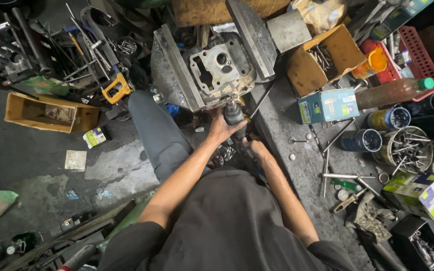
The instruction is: The person sits at a cluttered workbench and wipes a cylinder head clamped in a vise with a rag, then files its surface and uses a power rotary tool on the head, steadying it by hand. They reposition the head in the vise and continue working on its surface.
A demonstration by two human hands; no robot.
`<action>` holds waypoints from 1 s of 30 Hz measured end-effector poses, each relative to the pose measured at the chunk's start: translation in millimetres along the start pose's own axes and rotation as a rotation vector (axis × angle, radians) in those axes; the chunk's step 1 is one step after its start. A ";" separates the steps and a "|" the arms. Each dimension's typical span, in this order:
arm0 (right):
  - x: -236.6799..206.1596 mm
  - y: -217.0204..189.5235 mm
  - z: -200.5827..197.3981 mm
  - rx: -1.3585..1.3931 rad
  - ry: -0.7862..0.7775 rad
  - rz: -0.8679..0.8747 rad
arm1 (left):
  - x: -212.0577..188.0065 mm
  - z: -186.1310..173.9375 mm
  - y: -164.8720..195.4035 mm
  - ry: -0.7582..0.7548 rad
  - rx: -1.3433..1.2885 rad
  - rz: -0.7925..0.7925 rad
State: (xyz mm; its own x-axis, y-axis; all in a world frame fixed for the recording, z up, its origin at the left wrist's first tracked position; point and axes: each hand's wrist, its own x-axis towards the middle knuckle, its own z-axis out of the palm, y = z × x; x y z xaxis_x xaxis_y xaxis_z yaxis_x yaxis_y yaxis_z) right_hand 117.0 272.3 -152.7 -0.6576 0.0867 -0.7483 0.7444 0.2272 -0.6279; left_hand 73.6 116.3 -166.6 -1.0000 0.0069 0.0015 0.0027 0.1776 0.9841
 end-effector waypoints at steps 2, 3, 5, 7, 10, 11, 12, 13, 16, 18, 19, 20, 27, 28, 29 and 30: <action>-3.1 -2.5 0.6 -0.065 0.017 -0.005 | -0.3 -0.1 0.2 -0.006 0.001 -0.001; -4.4 -3.8 0.9 -0.106 0.020 -0.017 | -0.2 -0.3 0.2 -0.008 -0.003 0.009; -6.3 -5.7 1.7 -0.114 0.006 -0.050 | 0.1 -1.0 0.0 -0.008 0.001 0.028; -6.2 -6.1 2.2 -0.059 -0.033 -0.088 | 0.0 -1.7 0.3 0.004 0.014 0.038; -2.7 -4.8 1.4 0.068 -0.026 -0.038 | 0.1 -1.2 0.4 -0.035 -0.001 -0.014; -1.4 -4.0 0.8 0.047 -0.023 -0.042 | 0.3 -0.6 0.8 -0.032 -0.005 0.003; -0.1 -2.9 0.0 0.028 -0.020 -0.044 | 0.2 0.2 0.9 -0.030 -0.009 0.019; 0.6 -2.5 -0.2 0.010 -0.019 -0.048 | 0.5 0.4 1.1 -0.028 -0.010 0.036; 2.1 -0.6 -0.6 -0.061 0.024 -0.150 | 0.8 1.1 0.5 -0.015 0.027 -0.013; 2.0 0.3 -0.3 -0.079 0.019 -0.107 | 1.3 0.8 -0.6 -0.028 0.033 -0.008; 1.4 0.4 -0.2 -0.088 0.016 -0.085 | 1.5 0.9 -1.2 -0.034 0.037 -0.006; 1.0 0.4 -0.2 -0.086 0.023 -0.068 | 1.9 1.3 -1.9 -0.036 0.034 -0.017; 2.4 3.9 -1.1 -0.086 0.029 -0.108 | 2.6 5.9 -5.9 -0.023 -0.008 -0.014; 3.2 4.9 -0.8 -0.073 0.026 -0.132 | 2.6 6.0 -6.3 -0.017 -0.006 -0.019; 4.0 5.4 -0.5 -0.059 0.029 -0.106 | 3.1 5.5 -6.2 -0.018 -0.010 -0.007; 4.6 6.2 -0.2 -0.044 0.033 -0.076 | 3.0 5.3 -6.2 -0.023 -0.015 0.001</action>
State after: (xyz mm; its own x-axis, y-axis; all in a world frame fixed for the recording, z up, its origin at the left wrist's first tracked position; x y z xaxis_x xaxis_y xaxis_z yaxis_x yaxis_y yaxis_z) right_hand 118.6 274.3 -160.0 -0.7158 0.0997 -0.6911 0.6871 0.2771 -0.6717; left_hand 70.7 120.5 -173.7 -0.9995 0.0300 -0.0015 0.0034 0.1627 0.9867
